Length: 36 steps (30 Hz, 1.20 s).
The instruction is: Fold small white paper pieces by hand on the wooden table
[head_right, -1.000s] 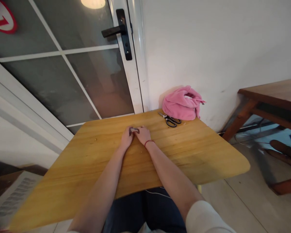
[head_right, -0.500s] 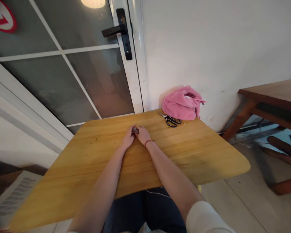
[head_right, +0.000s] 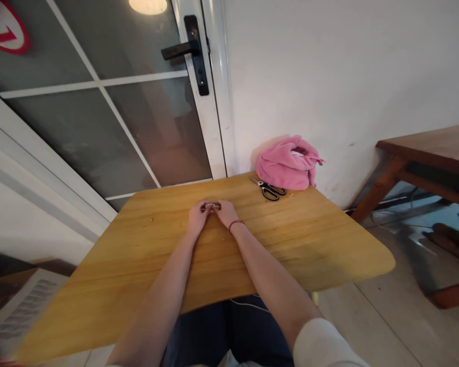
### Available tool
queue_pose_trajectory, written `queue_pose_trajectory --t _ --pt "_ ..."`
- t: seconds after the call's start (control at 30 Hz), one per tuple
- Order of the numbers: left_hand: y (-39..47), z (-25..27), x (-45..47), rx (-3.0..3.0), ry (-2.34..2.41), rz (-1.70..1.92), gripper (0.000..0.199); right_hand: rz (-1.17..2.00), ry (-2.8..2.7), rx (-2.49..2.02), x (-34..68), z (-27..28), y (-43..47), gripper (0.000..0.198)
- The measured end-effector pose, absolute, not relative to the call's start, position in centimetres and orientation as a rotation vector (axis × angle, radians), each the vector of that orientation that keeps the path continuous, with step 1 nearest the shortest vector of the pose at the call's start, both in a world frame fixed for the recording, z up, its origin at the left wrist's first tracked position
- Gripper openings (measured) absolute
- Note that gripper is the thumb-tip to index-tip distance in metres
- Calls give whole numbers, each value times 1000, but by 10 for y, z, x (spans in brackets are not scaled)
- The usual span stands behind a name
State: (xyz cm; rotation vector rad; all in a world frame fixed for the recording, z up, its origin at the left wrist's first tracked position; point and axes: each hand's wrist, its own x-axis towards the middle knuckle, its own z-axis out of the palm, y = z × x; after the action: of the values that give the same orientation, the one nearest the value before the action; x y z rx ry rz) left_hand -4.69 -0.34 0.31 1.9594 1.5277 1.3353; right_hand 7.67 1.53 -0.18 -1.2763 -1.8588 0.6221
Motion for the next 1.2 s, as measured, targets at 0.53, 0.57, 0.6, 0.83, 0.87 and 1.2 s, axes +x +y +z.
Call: queue_pose_trajectory --t 0.53,0.57,0.6,0.83,0.87,1.2 --pt "-5 13 -50 1664 1356 1456 25 524 -1909 -1286 78 -3 15 12" --pt "-5 13 -50 1665 1349 1460 25 525 -1907 -1290 78 -3 15 13" --pt "-5 12 -50 1669 1344 1462 26 529 -1906 -1291 78 -3 15 13" --pt "-4 11 -53 1680 1410 1486 27 607 -1905 -1261 78 -2 14 16" --pt "-4 11 -53 1679 1414 1486 27 611 -1900 -1264 77 -2 14 18" --pt "-1 10 -54 1594 1418 1519 28 645 -1871 -1227 75 -8 17 17"
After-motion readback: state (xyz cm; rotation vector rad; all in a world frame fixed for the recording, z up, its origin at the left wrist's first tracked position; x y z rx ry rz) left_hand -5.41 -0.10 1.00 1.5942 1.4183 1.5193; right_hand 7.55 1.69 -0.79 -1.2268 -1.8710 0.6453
